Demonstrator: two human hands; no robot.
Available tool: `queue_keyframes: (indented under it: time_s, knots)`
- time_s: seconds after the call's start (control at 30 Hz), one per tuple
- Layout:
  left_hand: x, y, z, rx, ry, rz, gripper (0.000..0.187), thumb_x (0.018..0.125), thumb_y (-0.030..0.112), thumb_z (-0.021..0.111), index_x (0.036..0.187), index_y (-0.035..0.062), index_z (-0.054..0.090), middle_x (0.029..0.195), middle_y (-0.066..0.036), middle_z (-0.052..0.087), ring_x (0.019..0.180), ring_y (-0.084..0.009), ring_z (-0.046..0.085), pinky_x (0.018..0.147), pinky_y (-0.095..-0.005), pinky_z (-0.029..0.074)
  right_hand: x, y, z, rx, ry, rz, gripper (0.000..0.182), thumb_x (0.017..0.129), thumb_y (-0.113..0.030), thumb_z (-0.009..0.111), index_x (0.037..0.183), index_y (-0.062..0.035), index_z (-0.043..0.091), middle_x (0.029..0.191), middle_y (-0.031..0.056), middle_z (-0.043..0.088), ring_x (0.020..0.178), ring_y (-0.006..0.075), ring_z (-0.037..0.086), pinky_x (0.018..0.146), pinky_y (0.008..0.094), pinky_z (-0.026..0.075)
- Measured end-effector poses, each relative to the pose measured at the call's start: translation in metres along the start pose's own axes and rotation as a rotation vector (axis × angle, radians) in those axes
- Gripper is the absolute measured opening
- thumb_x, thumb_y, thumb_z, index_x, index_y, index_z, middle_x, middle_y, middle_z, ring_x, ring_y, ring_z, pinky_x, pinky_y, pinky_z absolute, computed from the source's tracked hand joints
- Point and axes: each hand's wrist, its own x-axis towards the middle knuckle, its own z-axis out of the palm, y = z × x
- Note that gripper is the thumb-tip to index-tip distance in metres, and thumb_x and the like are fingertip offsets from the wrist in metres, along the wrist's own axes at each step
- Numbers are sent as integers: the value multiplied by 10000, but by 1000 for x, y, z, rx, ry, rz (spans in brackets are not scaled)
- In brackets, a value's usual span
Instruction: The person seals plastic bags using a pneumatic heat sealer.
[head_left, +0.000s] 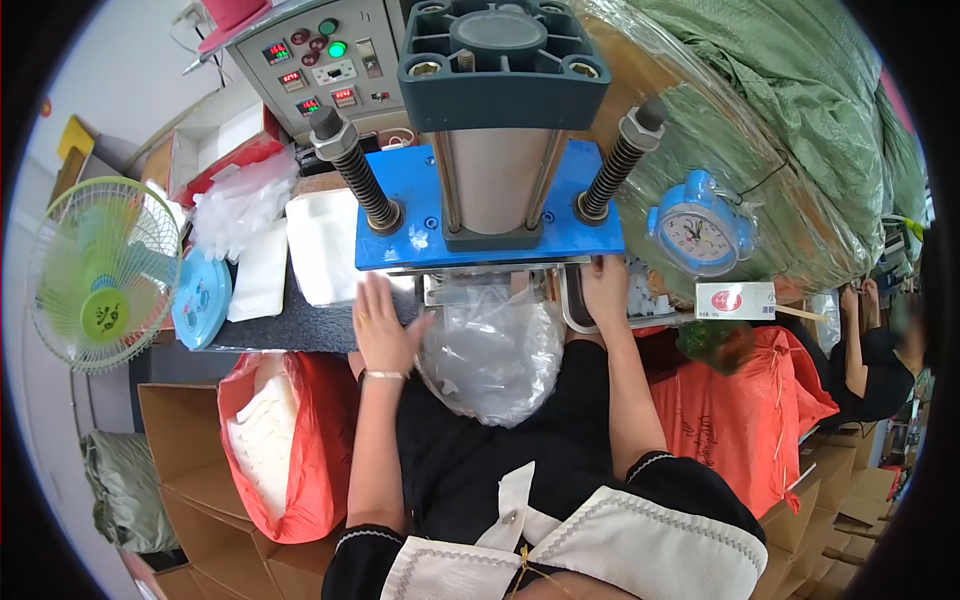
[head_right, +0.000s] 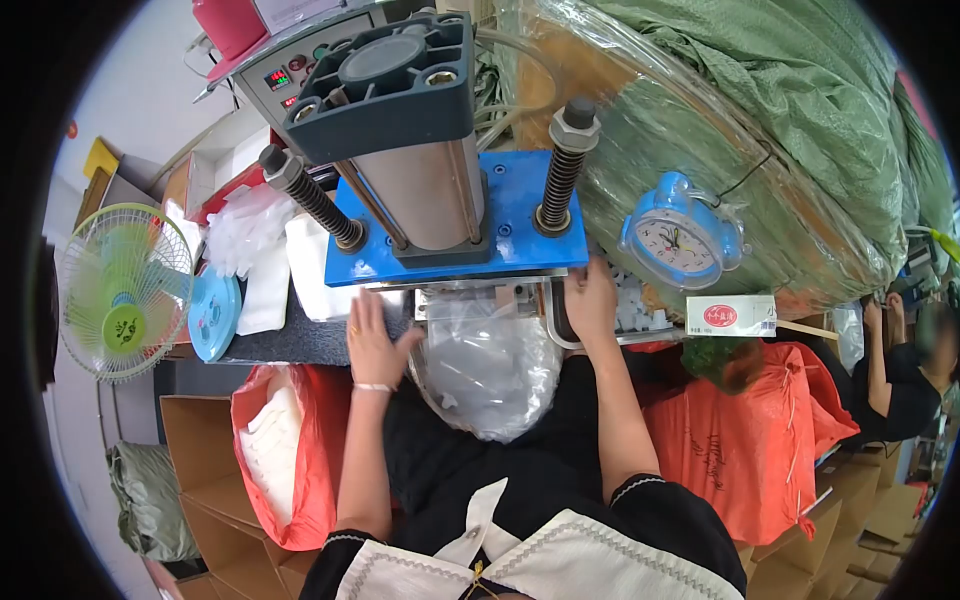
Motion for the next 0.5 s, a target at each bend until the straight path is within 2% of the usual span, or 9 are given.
queue_keyframes:
  time_s: [0.03,0.07,0.1,0.17,0.23,0.3,0.33,0.4,0.5]
  knots:
    - [-11,12,-12,-16,-83,-9,636,744,337,731,1260,34,515,1342,-185,477,1249,-372,425,1017,-457,352,-3,-1,-4,96,63,37,136,855,-66,549,949,31,565,810,219,569,732,383,561,672,407,451]
    - [-23,9,-13,-69,-53,1,514,750,285,725,1176,48,562,1233,-163,541,1161,-358,484,974,-453,374,-9,1,-6,237,59,66,135,915,-107,523,959,11,572,781,137,573,668,240,559,625,321,452]
    - [-33,5,-14,-125,-33,8,393,756,234,719,1092,63,608,1125,-142,605,1073,-344,542,931,-449,396,-20,-6,-10,229,56,77,135,915,-107,523,959,11,572,781,137,573,668,240,559,625,321,452]
    - [-29,7,-45,-221,-52,-101,158,774,136,693,896,58,631,869,-103,634,823,-314,596,778,-427,442,-39,-32,-16,702,-42,354,137,940,-114,500,979,-6,575,814,11,558,688,89,506,630,232,423]
    - [-15,28,-78,-251,32,-126,117,784,116,697,786,28,620,733,-107,616,675,-293,595,647,-390,454,-55,-46,-11,630,-234,182,118,944,-91,509,1004,-19,580,891,11,569,783,93,524,671,236,439]
    - [-8,52,-98,-653,-110,-99,178,775,144,728,752,10,611,695,-118,601,615,-279,577,568,-359,446,-54,-73,-11,482,-355,-126,117,926,-75,520,1005,-22,589,901,52,591,851,167,567,737,304,459]
    - [-6,62,-104,-655,-212,-141,197,739,142,760,730,-8,632,676,-109,621,627,-243,594,582,-335,432,-47,-85,-16,480,-353,-120,117,926,-75,520,1005,-22,589,901,52,591,851,167,567,737,304,459]
    - [-10,70,-94,-740,-303,-168,211,752,180,762,760,-3,658,640,-101,614,573,-206,585,550,-309,441,-32,-101,-24,138,-365,-540,130,911,-78,523,1004,-32,601,915,105,607,898,263,578,803,364,450]
    - [-18,72,-65,-869,-390,-260,227,777,217,750,790,0,682,631,-111,627,535,-209,594,528,-299,455,-26,-98,-11,180,-569,-503,132,890,-83,536,992,-42,610,944,135,612,908,314,564,822,391,443]
